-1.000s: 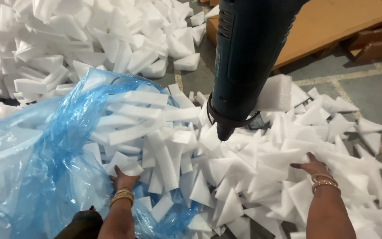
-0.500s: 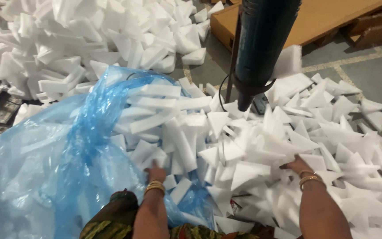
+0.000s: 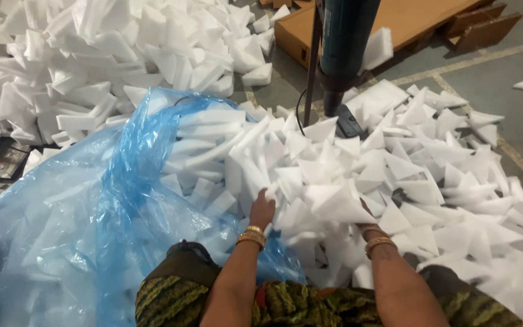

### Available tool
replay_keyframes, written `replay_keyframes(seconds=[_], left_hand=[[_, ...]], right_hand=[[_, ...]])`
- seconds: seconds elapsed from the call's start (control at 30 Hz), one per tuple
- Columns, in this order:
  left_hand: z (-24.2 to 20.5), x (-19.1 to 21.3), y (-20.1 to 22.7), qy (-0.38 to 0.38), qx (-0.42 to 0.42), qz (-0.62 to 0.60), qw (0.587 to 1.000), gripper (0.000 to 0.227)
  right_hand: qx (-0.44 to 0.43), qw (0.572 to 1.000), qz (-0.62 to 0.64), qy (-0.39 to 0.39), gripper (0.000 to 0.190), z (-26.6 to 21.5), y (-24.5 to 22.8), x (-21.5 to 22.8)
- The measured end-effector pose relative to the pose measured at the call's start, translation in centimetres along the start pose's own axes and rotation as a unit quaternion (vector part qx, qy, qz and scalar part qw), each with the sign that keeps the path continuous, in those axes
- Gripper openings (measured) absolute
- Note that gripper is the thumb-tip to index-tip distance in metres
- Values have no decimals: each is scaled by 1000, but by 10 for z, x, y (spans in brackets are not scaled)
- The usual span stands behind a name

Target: The person sits on the floor and repeatedly picks up white foam pieces from a large pile. They hold each piece with both hands, briefly inspect it, and then place it back onto the pile. The task involves handling the foam pieces one at a time in a repetitive cycle.

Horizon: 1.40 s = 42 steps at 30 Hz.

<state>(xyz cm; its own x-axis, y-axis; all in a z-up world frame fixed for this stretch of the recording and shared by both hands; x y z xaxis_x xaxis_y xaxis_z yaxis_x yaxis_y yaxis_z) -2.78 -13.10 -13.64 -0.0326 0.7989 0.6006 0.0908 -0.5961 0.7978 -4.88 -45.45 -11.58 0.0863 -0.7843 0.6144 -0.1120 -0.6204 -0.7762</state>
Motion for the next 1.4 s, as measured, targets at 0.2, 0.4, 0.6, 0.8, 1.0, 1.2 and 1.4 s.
replay_keyframes(seconds=[0.2,0.4,0.6,0.8,1.0,1.2,1.4], left_hand=[[7,38,66,29,-48,-222,973,68],[1,73,104,-23,84,-537,839,72],[-32,89,123,-113,115,-649,743,75],[-53,89,132,-112,131,-658,733,75],[-54,66,131,-117,157,-610,768,81],[-57,67,143,-95,152,-639,748,66],[-59,78,142,-103,136,-655,737,54]], right_hand=[[-140,930,338,37,61,-30,8,-29],[-110,988,97,41,61,-38,8,-17],[-51,982,-172,59,42,-24,11,4],[-18,977,-85,193,47,-35,-52,63],[64,940,309,130,45,-63,-140,47],[243,952,98,158,45,-93,-207,9],[238,957,161,27,46,-88,-215,-1]])
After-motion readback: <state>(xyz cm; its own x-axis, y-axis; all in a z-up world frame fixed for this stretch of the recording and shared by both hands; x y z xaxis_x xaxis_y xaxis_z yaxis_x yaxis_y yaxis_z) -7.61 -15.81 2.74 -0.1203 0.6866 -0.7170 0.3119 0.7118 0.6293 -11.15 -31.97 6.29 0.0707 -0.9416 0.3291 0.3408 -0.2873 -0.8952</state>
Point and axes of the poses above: each hand's wrist, its own z-axis towards the middle knuckle, its own x-axis out of the back of the hand, y = z × x, the point moved 1 cm from there along z, towards the middle knuckle, and after that the axes turned 4 degrees about -z, right-handed, at the moved point
